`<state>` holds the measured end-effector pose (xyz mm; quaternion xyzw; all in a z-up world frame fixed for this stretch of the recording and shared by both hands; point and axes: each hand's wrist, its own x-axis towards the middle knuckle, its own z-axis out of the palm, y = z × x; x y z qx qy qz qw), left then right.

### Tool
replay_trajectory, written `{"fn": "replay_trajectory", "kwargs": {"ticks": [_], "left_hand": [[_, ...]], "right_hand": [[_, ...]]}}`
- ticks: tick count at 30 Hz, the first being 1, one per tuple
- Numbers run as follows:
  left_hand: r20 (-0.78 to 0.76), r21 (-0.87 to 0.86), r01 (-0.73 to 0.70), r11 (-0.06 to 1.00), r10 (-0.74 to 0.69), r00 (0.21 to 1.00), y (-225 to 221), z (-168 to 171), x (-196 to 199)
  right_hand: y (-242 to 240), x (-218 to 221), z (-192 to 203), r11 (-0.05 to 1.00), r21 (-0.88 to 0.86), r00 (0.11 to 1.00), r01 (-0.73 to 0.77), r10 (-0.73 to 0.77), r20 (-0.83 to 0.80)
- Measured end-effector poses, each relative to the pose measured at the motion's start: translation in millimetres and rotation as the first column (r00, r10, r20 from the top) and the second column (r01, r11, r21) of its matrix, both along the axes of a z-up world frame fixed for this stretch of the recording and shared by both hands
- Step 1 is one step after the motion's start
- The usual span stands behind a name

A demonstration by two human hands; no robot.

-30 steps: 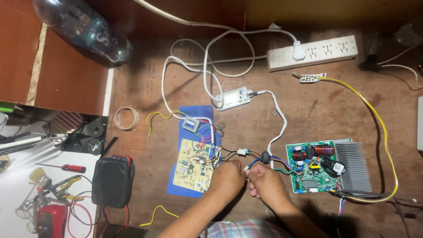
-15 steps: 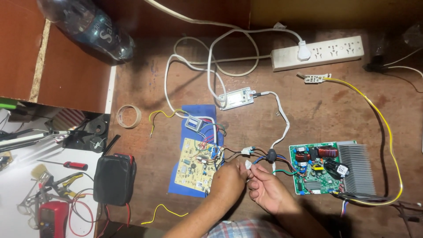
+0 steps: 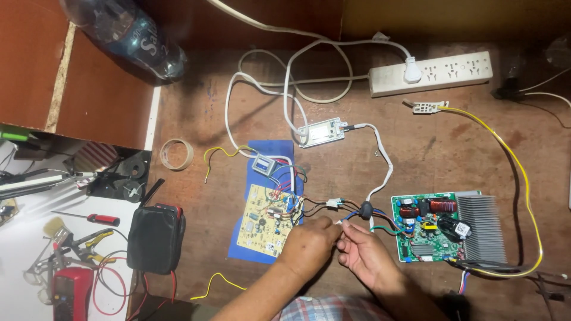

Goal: Connecting various electrical wires and multi-pin connectors between two circuit boards on a repair bench.

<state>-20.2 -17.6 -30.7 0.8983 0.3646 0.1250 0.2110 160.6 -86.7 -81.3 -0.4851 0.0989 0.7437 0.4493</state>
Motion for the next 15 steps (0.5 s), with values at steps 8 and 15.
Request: {"fn": "replay_trajectory", "kwargs": {"ticks": [8,15], "left_hand": [[0.025,-0.158,-0.205,0.966,0.211,0.977,-5.1,0.3,10.9],[-0.171,-0.096,-0.172,0.980,0.154,0.973,3.2,-32.2,20.1]], "right_hand": [[-13.5,-3.1,-36.4,0.999,0.037,1.000,0.016,-0.017,0.026],[-5.2,0.2,1.6,0.994,0.035,0.980,-0.101,0.094,0.174]]}}
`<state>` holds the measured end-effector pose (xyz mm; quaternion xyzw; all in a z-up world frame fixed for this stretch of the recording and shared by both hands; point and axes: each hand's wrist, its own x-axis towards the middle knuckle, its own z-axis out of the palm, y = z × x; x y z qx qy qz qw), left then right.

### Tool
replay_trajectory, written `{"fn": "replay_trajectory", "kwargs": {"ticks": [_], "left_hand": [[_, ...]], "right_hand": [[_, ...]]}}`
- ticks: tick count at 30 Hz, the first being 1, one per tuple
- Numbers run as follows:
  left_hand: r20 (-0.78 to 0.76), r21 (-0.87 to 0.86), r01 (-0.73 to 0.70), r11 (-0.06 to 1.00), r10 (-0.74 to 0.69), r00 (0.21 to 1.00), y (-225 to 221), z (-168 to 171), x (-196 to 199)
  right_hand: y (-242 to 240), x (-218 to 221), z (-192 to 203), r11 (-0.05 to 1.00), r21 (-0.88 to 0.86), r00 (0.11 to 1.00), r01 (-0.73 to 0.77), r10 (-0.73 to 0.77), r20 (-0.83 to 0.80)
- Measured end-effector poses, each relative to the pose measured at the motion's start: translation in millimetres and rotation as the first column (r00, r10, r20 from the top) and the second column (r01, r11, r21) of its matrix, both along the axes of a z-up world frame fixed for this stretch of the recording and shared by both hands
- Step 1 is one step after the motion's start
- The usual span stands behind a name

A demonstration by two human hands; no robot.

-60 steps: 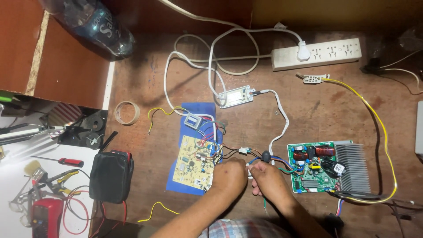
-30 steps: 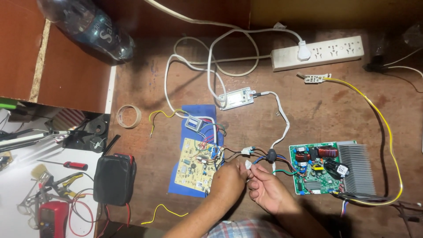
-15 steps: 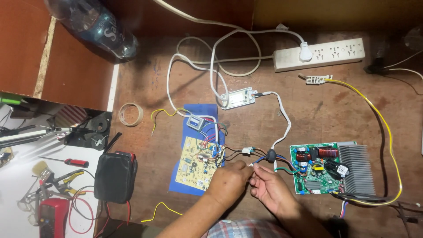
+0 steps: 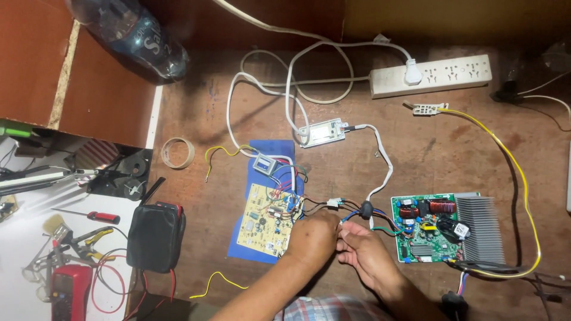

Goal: Connecting various electrical wires and multi-pin connectors between two circuit boards on a repair bench.

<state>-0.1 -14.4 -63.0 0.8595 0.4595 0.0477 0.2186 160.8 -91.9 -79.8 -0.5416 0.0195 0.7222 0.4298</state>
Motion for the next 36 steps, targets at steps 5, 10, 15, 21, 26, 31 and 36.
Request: {"fn": "replay_trajectory", "kwargs": {"ticks": [5,10,15,21,26,31,36], "left_hand": [[-0.206,0.129,0.058,0.990,-0.030,0.978,-2.9,-28.7,11.0],[-0.575,0.190,0.389,0.902,-0.219,0.789,-6.9,-57.3,25.5],[-0.589,0.187,0.561,0.806,-0.365,0.721,-5.9,-53.7,17.0],[-0.550,0.390,0.607,0.692,-0.354,0.757,-9.9,-56.5,18.2],[-0.497,0.411,0.532,0.740,-0.307,0.812,-5.6,-62.8,11.3],[-0.432,0.437,0.367,0.821,-0.166,0.886,-4.0,-15.7,-1.5],[-0.021,0.372,0.236,0.898,-0.245,0.969,-27.8,60.7,-22.4]], "right_hand": [[2.3,2.5,31.3,0.985,-0.002,0.984,-0.173,0.173,0.034],[-18.6,24.3,50.6,0.928,-0.047,0.909,-0.371,0.373,0.189],[-82.8,59.6,29.8,0.864,-0.109,0.835,-0.491,0.503,0.225],[-136.0,86.4,29.0,0.848,-0.254,0.813,-0.465,0.523,0.258],[-151.4,92.1,37.3,0.870,-0.330,0.854,-0.366,0.455,0.253],[-150.6,87.8,42.3,0.886,-0.301,0.820,-0.353,0.448,0.357],[-99.2,65.2,109.0,0.506,-0.534,0.088,-0.678,0.777,0.624]]}}
